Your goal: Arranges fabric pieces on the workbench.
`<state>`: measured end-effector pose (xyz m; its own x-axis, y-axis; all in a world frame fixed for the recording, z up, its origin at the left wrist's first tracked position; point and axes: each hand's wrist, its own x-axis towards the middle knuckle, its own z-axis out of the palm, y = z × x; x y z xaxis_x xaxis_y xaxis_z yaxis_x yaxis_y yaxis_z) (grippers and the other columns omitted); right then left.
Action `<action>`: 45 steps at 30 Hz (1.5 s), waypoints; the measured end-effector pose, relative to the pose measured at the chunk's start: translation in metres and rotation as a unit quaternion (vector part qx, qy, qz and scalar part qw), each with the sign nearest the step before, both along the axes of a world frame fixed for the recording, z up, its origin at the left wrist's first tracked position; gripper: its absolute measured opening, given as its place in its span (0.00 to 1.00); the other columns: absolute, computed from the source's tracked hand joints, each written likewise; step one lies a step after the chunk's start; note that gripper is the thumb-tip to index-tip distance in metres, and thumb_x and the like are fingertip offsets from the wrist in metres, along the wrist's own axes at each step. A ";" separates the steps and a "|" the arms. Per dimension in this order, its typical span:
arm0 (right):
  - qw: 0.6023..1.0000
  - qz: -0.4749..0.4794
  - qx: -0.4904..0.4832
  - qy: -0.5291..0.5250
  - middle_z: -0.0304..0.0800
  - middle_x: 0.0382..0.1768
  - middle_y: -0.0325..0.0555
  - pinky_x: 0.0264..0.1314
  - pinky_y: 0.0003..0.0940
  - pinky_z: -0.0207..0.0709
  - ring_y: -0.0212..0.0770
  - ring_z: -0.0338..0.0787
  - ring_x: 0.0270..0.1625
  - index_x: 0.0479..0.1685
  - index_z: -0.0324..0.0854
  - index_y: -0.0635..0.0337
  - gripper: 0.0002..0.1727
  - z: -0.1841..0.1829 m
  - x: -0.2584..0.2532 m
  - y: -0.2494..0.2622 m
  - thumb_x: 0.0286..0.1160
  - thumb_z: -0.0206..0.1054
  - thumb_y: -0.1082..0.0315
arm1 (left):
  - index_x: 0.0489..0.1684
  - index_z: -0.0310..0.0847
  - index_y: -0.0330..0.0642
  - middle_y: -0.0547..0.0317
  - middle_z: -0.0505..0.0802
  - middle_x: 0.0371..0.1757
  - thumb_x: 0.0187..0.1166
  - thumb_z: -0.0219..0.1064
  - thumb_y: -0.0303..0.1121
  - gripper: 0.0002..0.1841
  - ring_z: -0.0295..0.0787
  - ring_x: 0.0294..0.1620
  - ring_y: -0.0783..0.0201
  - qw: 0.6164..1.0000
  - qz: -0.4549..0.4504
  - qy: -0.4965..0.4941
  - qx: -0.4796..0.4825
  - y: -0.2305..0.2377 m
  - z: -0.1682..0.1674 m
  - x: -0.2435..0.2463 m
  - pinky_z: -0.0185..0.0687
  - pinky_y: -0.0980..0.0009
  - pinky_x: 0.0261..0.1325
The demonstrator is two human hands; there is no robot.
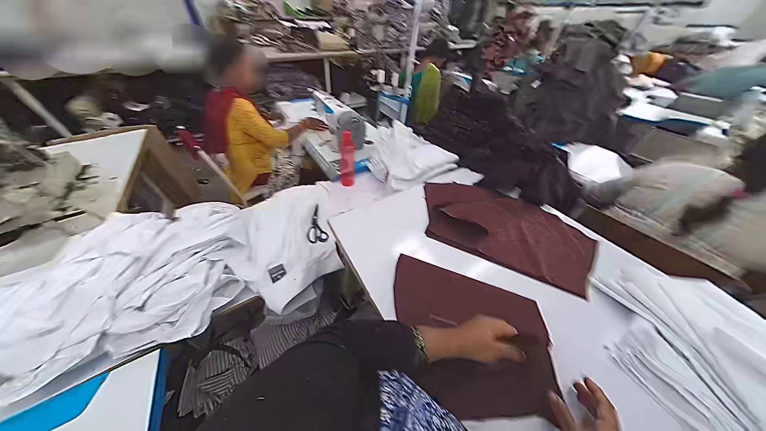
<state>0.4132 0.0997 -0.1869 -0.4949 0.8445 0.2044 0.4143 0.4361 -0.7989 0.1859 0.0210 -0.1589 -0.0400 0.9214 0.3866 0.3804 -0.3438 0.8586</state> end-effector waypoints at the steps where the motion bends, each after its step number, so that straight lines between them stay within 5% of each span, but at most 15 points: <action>1: 1.000 -0.002 0.008 -0.008 0.67 0.77 0.84 0.84 0.60 0.63 0.72 0.72 0.80 0.85 0.53 0.83 0.48 0.004 0.003 -0.004 0.69 0.71 0.62 | 0.37 0.85 0.19 0.37 0.91 0.38 0.76 0.68 0.25 0.11 0.88 0.46 0.51 1.000 0.000 -0.011 0.014 -0.005 0.011 -0.002 0.81 0.58 0.56; 3: 0.999 -0.028 0.021 -0.016 0.75 0.73 0.79 0.80 0.72 0.60 0.75 0.74 0.77 0.84 0.59 0.80 0.50 0.005 0.002 -0.007 0.64 0.73 0.54 | 0.39 0.86 0.21 0.41 0.91 0.40 0.78 0.69 0.27 0.11 0.87 0.47 0.58 1.000 -0.002 0.003 0.013 -0.011 0.042 -0.018 0.80 0.64 0.57; 7: 0.999 -0.028 0.005 -0.046 0.80 0.73 0.70 0.83 0.71 0.57 0.70 0.75 0.79 0.84 0.63 0.75 0.51 0.010 -0.004 -0.004 0.64 0.71 0.46 | 0.40 0.87 0.29 0.55 0.90 0.39 0.81 0.65 0.30 0.10 0.85 0.44 0.72 0.997 -0.002 0.082 -0.009 -0.018 0.097 -0.067 0.81 0.72 0.54; 15: 0.990 0.055 -0.077 -0.108 0.73 0.81 0.61 0.89 0.67 0.46 0.60 0.68 0.86 0.90 0.55 0.68 0.54 0.032 -0.020 0.020 0.63 0.78 0.54 | 0.30 0.87 0.34 0.58 0.89 0.38 0.80 0.62 0.33 0.13 0.84 0.44 0.76 0.945 0.030 0.284 0.157 -0.050 0.179 -0.102 0.79 0.78 0.54; 18: 0.974 0.125 -0.084 -0.167 0.77 0.80 0.60 0.90 0.72 0.37 0.59 0.65 0.88 0.76 0.79 0.65 0.33 0.040 -0.024 0.024 0.72 0.74 0.57 | 0.36 0.88 0.32 0.55 0.90 0.42 0.82 0.60 0.34 0.14 0.83 0.47 0.77 0.922 0.065 0.329 0.194 -0.068 0.212 -0.114 0.77 0.81 0.57; 20: 0.973 0.143 -0.085 -0.160 0.89 0.64 0.60 0.84 0.62 0.56 0.53 0.80 0.76 0.60 0.87 0.69 0.20 0.050 -0.024 0.018 0.81 0.67 0.61 | 0.44 0.89 0.32 0.53 0.91 0.46 0.82 0.57 0.35 0.16 0.84 0.51 0.73 0.908 0.073 0.349 0.219 -0.079 0.223 -0.133 0.78 0.76 0.61; 21: 0.978 0.149 -0.070 -0.129 0.91 0.45 0.57 0.64 0.49 0.69 0.45 0.85 0.54 0.49 0.87 0.71 0.17 0.055 -0.021 0.015 0.82 0.64 0.63 | 0.47 0.89 0.35 0.54 0.91 0.49 0.84 0.57 0.37 0.17 0.85 0.54 0.73 0.905 0.081 0.350 0.227 -0.084 0.222 -0.148 0.79 0.74 0.63; 23: 0.984 0.162 -0.017 -0.074 0.86 0.30 0.52 0.44 0.38 0.73 0.38 0.82 0.35 0.40 0.84 0.73 0.16 0.074 -0.010 0.012 0.83 0.61 0.64 | 0.51 0.88 0.42 0.62 0.91 0.53 0.86 0.58 0.45 0.17 0.85 0.57 0.75 0.908 0.095 0.327 0.243 -0.094 0.215 -0.184 0.79 0.73 0.65; 27: 0.970 0.141 0.184 -0.079 0.89 0.28 0.55 0.38 0.47 0.79 0.47 0.89 0.33 0.37 0.86 0.70 0.20 0.161 0.029 0.004 0.82 0.58 0.59 | 0.45 0.88 0.46 0.78 0.92 0.49 0.83 0.67 0.42 0.11 0.85 0.56 0.85 0.951 0.090 0.207 0.212 -0.121 0.223 -0.193 0.79 0.82 0.65; 30: 0.940 0.131 0.266 -0.171 0.87 0.24 0.53 0.32 0.55 0.78 0.52 0.89 0.29 0.35 0.87 0.67 0.18 0.225 0.043 0.008 0.80 0.61 0.59 | 0.49 0.88 0.51 0.79 0.92 0.47 0.81 0.68 0.41 0.09 0.87 0.50 0.86 0.961 0.133 0.188 0.156 -0.103 0.189 -0.218 0.83 0.82 0.59; 34: 0.891 0.090 0.251 -0.366 0.89 0.31 0.62 0.43 0.70 0.77 0.68 0.91 0.42 0.41 0.86 0.65 0.14 0.273 0.016 0.057 0.84 0.66 0.61 | 0.50 0.86 0.24 0.33 0.92 0.47 0.82 0.65 0.27 0.12 0.89 0.49 0.47 0.953 0.233 0.193 -0.005 -0.025 0.185 -0.207 0.77 0.40 0.61; 36: 0.880 0.059 0.265 -0.390 0.90 0.39 0.68 0.52 0.75 0.74 0.74 0.90 0.50 0.45 0.85 0.68 0.17 0.287 -0.001 0.090 0.87 0.64 0.59 | 0.53 0.85 0.27 0.42 0.90 0.45 0.85 0.64 0.30 0.12 0.82 0.36 0.60 0.954 0.250 0.166 -0.025 0.011 0.197 -0.210 0.79 0.54 0.46; 39: 0.872 -0.003 0.357 -0.336 0.92 0.45 0.72 0.58 0.79 0.71 0.77 0.90 0.53 0.48 0.87 0.69 0.16 0.307 -0.011 0.110 0.87 0.63 0.62 | 0.60 0.79 0.30 0.59 0.91 0.47 0.84 0.65 0.27 0.13 0.88 0.34 0.78 0.974 0.220 0.050 0.018 0.036 0.226 -0.217 0.89 0.75 0.41; 42: 0.859 -0.054 0.407 -0.306 0.88 0.49 0.74 0.69 0.75 0.62 0.76 0.86 0.57 0.54 0.87 0.68 0.15 0.310 -0.013 0.106 0.88 0.60 0.64 | 0.57 0.81 0.30 0.67 0.92 0.49 0.78 0.67 0.23 0.12 0.90 0.44 0.84 0.978 0.150 0.042 0.138 0.037 0.225 -0.233 0.88 0.80 0.53; 45: 0.856 -0.046 0.425 -0.289 0.87 0.50 0.77 0.70 0.80 0.61 0.82 0.85 0.57 0.56 0.88 0.65 0.14 0.268 -0.007 0.097 0.84 0.58 0.74 | 0.55 0.84 0.24 0.47 0.92 0.60 0.83 0.61 0.23 0.12 0.88 0.64 0.70 0.970 0.100 0.135 0.178 0.024 0.186 -0.248 0.80 0.70 0.73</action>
